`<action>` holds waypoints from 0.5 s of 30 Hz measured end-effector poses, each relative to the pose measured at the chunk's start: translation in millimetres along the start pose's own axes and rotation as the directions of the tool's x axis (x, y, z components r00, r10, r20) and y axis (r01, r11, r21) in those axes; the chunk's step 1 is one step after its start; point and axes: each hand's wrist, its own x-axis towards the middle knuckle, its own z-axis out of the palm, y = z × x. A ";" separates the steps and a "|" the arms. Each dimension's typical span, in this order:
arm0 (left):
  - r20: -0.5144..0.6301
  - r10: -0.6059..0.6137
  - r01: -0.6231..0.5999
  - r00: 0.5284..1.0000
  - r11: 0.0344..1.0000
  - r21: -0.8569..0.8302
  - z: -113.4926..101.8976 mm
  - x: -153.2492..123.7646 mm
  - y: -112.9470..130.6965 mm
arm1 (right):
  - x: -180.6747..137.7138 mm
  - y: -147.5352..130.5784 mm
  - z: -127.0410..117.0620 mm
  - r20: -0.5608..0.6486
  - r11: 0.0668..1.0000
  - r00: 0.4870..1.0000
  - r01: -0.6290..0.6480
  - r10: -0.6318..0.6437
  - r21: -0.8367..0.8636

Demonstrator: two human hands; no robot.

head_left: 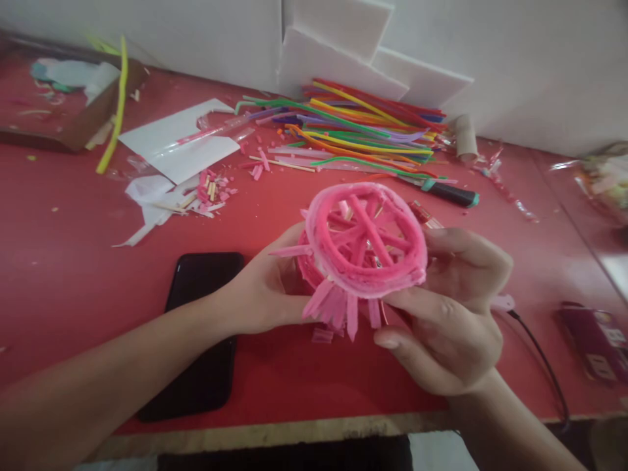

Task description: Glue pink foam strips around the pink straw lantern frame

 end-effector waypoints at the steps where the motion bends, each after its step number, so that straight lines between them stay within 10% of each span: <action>1: -0.010 0.023 -0.023 1.000 1.000 0.018 -0.2 0.7 0.6 | 0.3 -0.1 -0.3 0.006 1.000 1.000 0.003 -0.003 0.007; 15: 0.023 -0.005 0.003 1.000 0.996 0.089 -0.2 3.2 7.2 | -1.8 -0.5 0.5 -0.005 0.999 1.000 0.000 0.000 -0.035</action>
